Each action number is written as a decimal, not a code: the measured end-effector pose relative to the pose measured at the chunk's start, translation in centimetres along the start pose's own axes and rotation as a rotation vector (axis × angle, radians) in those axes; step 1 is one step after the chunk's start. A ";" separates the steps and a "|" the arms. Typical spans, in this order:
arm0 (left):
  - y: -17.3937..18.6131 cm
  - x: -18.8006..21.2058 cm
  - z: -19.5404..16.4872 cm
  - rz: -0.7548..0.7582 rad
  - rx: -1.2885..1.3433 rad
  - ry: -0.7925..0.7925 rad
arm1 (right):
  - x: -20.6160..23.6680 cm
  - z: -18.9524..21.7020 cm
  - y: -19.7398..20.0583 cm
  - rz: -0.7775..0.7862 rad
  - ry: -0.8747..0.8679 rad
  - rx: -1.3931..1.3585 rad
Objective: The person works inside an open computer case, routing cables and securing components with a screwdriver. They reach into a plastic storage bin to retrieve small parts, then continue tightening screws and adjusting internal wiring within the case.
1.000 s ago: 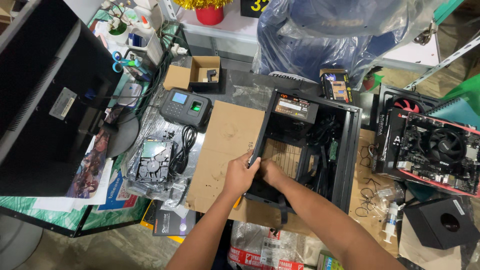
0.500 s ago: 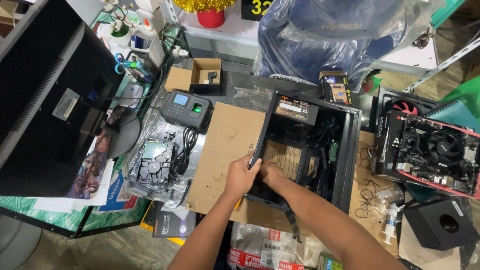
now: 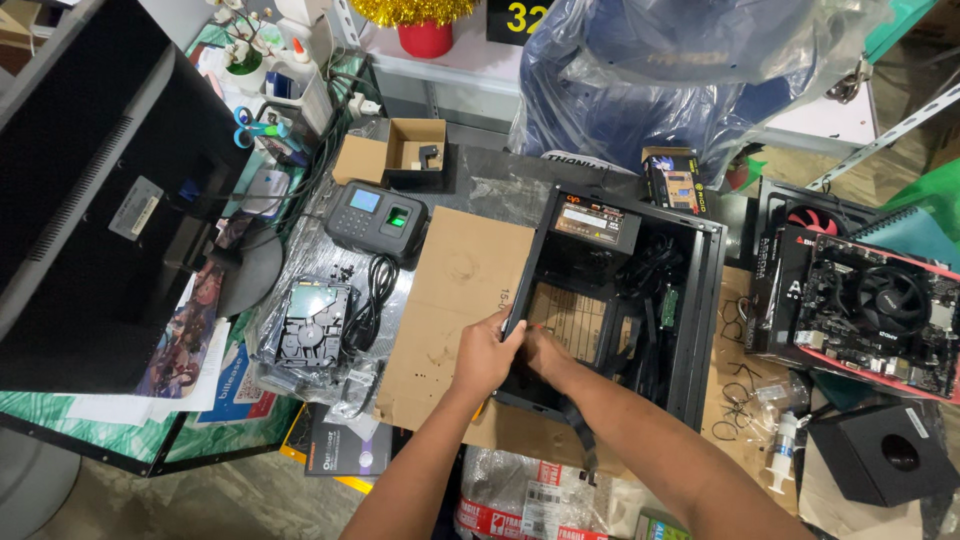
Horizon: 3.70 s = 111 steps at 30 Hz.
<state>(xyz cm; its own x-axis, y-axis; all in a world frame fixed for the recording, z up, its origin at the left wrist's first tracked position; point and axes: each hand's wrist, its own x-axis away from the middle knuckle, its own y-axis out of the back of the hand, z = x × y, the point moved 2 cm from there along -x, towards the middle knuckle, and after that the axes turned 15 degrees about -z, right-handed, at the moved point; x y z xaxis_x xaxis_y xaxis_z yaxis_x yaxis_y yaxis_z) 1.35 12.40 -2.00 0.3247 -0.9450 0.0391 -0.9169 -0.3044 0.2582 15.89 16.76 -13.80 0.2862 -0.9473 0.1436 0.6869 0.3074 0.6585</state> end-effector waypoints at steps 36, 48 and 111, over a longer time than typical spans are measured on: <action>-0.3 -0.2 1.3 -0.013 0.084 -0.051 | -0.3 0.4 1.3 -0.088 0.197 -0.243; 0.1 -0.1 0.5 0.004 -0.019 -0.002 | -0.1 1.5 1.8 -0.136 0.085 0.142; -1.1 3.1 0.6 -0.076 -0.183 -0.245 | 10.5 3.5 11.3 0.254 -0.112 0.113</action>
<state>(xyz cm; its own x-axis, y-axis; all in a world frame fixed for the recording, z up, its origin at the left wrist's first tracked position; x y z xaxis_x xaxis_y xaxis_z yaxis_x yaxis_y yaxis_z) 3.20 9.74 -2.77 0.3049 -0.9278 -0.2149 -0.8281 -0.3697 0.4214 24.32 9.96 -2.31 0.3594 -0.8473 0.3910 0.5226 0.5299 0.6679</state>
